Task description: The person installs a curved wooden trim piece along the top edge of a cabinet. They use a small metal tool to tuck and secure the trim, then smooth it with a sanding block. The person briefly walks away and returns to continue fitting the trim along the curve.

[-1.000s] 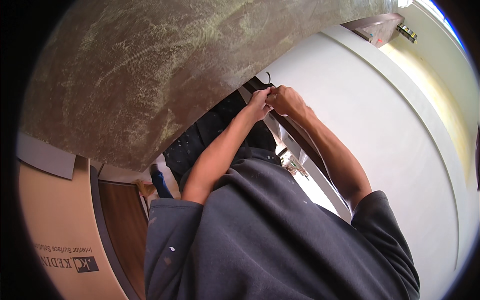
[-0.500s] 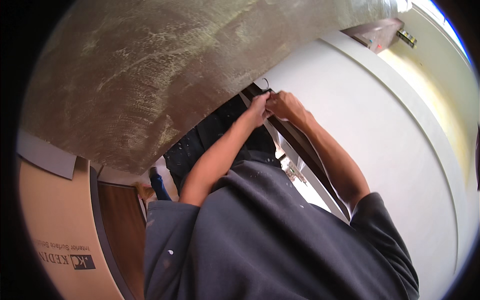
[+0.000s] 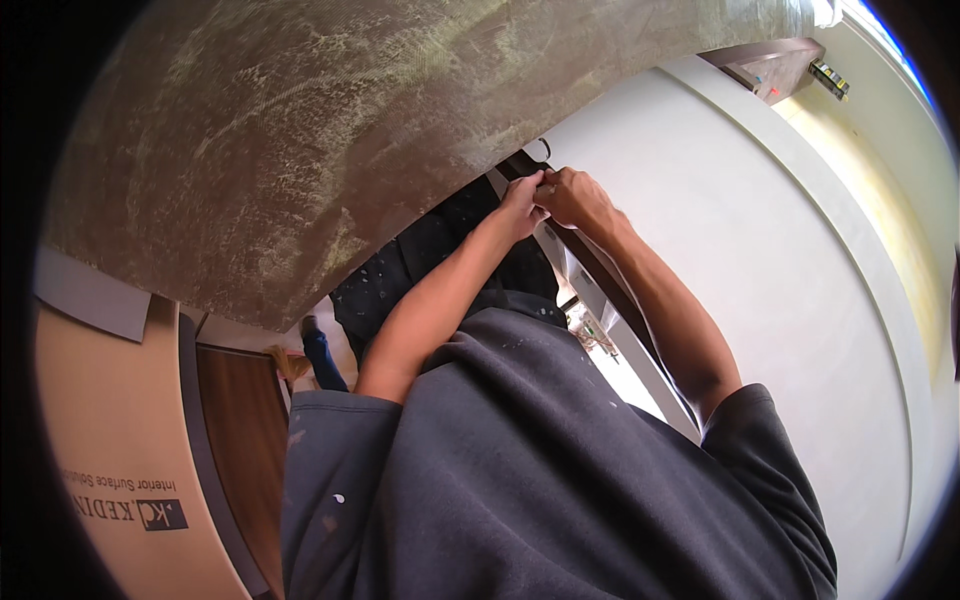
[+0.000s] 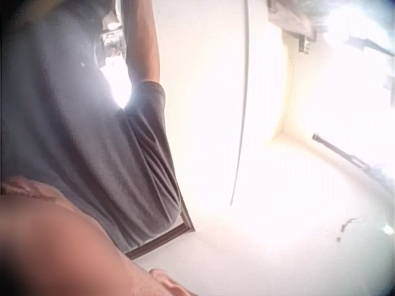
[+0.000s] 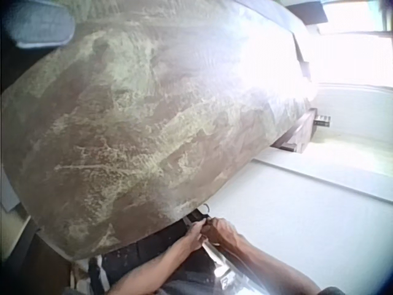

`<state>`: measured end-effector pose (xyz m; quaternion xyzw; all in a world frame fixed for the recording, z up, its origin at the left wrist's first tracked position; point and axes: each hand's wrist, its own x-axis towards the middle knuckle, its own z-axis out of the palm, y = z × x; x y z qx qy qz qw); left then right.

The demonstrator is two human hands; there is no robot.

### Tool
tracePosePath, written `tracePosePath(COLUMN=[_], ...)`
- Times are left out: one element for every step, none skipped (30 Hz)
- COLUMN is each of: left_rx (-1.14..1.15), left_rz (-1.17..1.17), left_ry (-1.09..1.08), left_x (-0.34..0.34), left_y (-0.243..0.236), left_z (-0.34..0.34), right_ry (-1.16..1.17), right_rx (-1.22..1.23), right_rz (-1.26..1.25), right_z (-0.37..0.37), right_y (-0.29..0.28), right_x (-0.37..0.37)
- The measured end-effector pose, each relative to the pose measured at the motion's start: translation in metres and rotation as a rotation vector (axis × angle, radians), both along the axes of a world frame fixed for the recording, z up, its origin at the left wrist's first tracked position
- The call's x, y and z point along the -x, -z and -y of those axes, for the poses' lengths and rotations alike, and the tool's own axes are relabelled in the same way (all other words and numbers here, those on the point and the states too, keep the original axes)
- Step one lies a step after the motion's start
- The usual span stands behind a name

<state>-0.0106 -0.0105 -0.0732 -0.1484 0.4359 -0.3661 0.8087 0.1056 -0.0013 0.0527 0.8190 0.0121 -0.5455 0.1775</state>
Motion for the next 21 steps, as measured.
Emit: tracePosePath(left_rx=[0.003, 0.004, 0.001, 0.008, 0.004, -0.003, -0.003, -0.007, -0.006, -0.006, -0.001, 0.004, 0.007, 0.011, 0.023, 0.019, 0.010, -0.063, -0.055, 0.022, 0.029], left_rz=[-0.007, -0.012, -0.024, -0.021, -0.024, -0.015, -0.015, -0.003, -0.006, 0.012, 0.016, 0.021, 0.016, 0.010, 0.006, 0.012, 0.034, 0.044, 0.060, 0.026, -0.011], left_ry=[-0.011, -0.024, -0.030, -0.021, -0.012, -0.025, -0.007, -0.012, -0.007, -0.018, -0.017, -0.019, -0.011, -0.004, -0.007, 0.016, 0.018, 0.018, 0.010, 0.010, -0.020], left_x=[0.000, 0.000, 0.000, 0.000, 0.000, 0.000, 0.000, -0.001, -0.001, -0.003, -0.005, -0.007, -0.010, -0.012, -0.014, -0.014, -0.014, -0.013, -0.012, -0.008, -0.005], left_y=[0.001, 0.002, 0.003, 0.003, 0.005, 0.006, 0.007, 0.009, 0.012, 0.015, 0.019, 0.022, 0.026, 0.029, 0.030, 0.030, 0.030, 0.027, 0.025, 0.020, 0.014], left_z=[0.001, 0.002, 0.003, 0.003, 0.004, 0.005, 0.005, 0.007, 0.008, 0.010, 0.012, 0.014, 0.016, 0.018, 0.019, 0.020, 0.021, 0.020, 0.019, 0.018, 0.017], right_ry=[0.004, 0.006, 0.020, 0.033, 0.037, 0.039, 0.043, 0.045, 0.029, 0.011, -0.007, -0.003, 0.000, 0.001, 0.006, 0.013, 0.006, -0.012, -0.023, -0.040, -0.047], right_rx=[0.014, 0.029, 0.044, 0.063, 0.069, 0.075, 0.075, 0.074, 0.059, 0.044, 0.043, 0.046, 0.060, 0.070, 0.081, 0.089, 0.084, 0.076, 0.076, 0.114, 0.032], right_rz=[-0.016, -0.026, -0.042, -0.054, -0.061, -0.068, -0.078, -0.088, -0.085, -0.081, -0.083, -0.072, -0.067, -0.062, -0.089, -0.120, -0.135, -0.118, -0.100, -0.110, -0.099], right_z=[-0.002, -0.003, -0.005, -0.006, -0.007, -0.006, -0.005, -0.003, 0.000, 0.004, 0.008, 0.012, 0.016, 0.020, 0.022, 0.024, 0.025, 0.024, 0.024, 0.023, 0.023], right_y=[-0.001, -0.001, -0.001, -0.001, 0.000, 0.002, 0.003, 0.005, 0.007, 0.011, 0.014, 0.018, 0.022, 0.025, 0.029, 0.031, 0.032, 0.033, 0.030, 0.027, 0.022], right_x=[-0.001, -0.003, -0.004, -0.004, -0.005, -0.007, -0.006, -0.006, -0.006, -0.006, -0.007, -0.009, -0.013, -0.016, -0.019, -0.021, -0.022, -0.024, -0.022, -0.019, -0.017])
